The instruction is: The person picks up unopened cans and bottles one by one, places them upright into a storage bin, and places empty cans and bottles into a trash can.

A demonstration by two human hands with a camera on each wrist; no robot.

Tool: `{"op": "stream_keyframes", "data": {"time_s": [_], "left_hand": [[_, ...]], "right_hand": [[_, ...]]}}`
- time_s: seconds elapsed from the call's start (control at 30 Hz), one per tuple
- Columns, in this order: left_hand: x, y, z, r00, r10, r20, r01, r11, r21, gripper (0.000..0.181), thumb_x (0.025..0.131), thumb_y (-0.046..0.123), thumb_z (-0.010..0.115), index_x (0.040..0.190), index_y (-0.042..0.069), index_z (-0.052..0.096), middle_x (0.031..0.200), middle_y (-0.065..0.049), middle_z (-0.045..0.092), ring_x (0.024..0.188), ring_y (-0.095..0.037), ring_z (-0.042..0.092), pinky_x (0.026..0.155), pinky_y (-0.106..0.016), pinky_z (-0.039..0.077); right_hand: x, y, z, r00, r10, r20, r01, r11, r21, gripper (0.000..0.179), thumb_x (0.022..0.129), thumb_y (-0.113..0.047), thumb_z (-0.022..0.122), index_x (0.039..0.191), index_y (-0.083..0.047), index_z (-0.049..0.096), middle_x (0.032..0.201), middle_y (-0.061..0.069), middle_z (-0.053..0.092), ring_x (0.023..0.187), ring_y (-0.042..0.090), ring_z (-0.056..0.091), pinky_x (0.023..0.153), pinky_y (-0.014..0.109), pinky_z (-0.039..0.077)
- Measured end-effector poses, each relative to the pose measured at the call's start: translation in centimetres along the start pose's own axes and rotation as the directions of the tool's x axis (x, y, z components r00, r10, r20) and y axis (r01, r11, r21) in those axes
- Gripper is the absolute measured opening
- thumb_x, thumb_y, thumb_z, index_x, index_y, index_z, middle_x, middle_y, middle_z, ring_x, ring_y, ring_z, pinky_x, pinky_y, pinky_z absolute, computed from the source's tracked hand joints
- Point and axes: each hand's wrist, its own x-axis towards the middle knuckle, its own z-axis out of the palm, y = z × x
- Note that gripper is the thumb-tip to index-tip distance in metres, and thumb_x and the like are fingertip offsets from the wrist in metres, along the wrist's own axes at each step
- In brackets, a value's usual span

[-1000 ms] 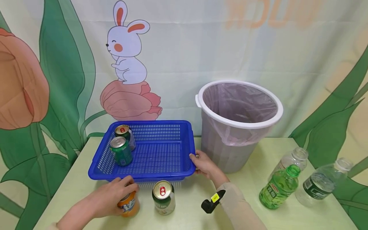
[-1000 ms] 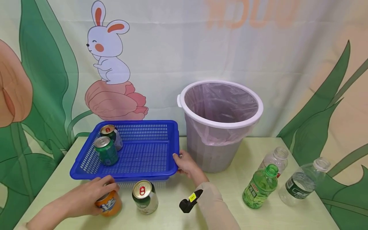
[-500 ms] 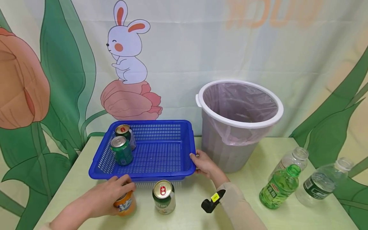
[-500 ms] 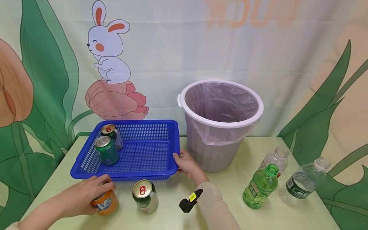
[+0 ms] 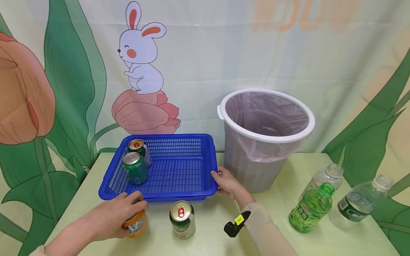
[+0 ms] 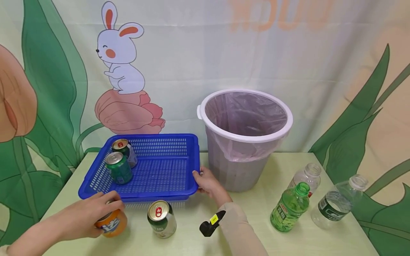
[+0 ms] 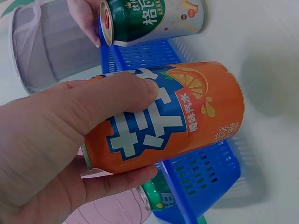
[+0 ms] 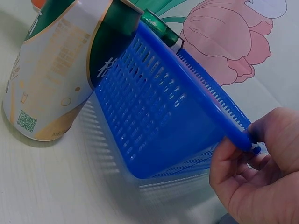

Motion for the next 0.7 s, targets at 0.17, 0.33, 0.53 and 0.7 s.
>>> {"op": "stream_keyframes", "data": {"time_s": [0.17,0.33,0.53,0.7], "left_hand": [[-0.1,0.1,-0.6,1.000,-0.012,0.010,0.012,1.000,-0.003,0.061,0.058,0.016,0.087,0.109,0.023,0.054,0.107,0.004,0.045,0.087,-0.020,0.047,0.061,-0.034,0.051],[-0.3,0.1,-1.3,1.000,-0.006,-0.001,0.006,1.000,0.006,0.061,0.057,0.014,0.087,0.109,0.024,0.054,0.107,0.004,0.045,0.086,-0.019,0.047,0.060,-0.034,0.051],[-0.6,0.2,-2.2,0.999,0.015,-0.028,-0.015,1.000,0.013,0.062,0.056,0.012,0.086,0.108,0.024,0.055,0.106,0.005,0.045,0.086,-0.019,0.047,0.062,-0.033,0.052],[-0.8,0.1,-3.2,0.999,0.013,-0.042,-0.011,1.000,0.025,0.062,0.056,0.011,0.086,0.107,0.025,0.054,0.106,0.005,0.046,0.088,-0.019,0.047,0.065,-0.033,0.053]], "right_hand": [[0.1,0.0,0.0,1.000,0.003,-0.001,-0.003,1.000,-0.006,0.030,0.097,-0.019,0.043,0.118,0.003,0.044,0.088,0.015,0.063,0.060,0.013,0.056,0.053,0.028,0.046],[0.3,0.4,-0.1,1.000,-0.029,0.007,0.029,1.000,-0.008,0.028,0.097,-0.022,0.045,0.112,0.001,0.046,0.089,0.018,0.063,0.060,0.015,0.057,0.053,0.029,0.048],[0.2,0.3,0.0,1.000,-0.007,-0.005,0.007,1.000,-0.005,0.029,0.097,-0.019,0.044,0.116,0.003,0.045,0.092,0.019,0.062,0.062,0.016,0.058,0.052,0.027,0.048],[-0.1,0.0,0.0,1.000,-0.002,-0.003,0.002,1.000,-0.010,0.030,0.098,-0.017,0.041,0.119,0.005,0.042,0.081,0.008,0.060,0.062,0.015,0.056,0.051,0.027,0.046]]}}
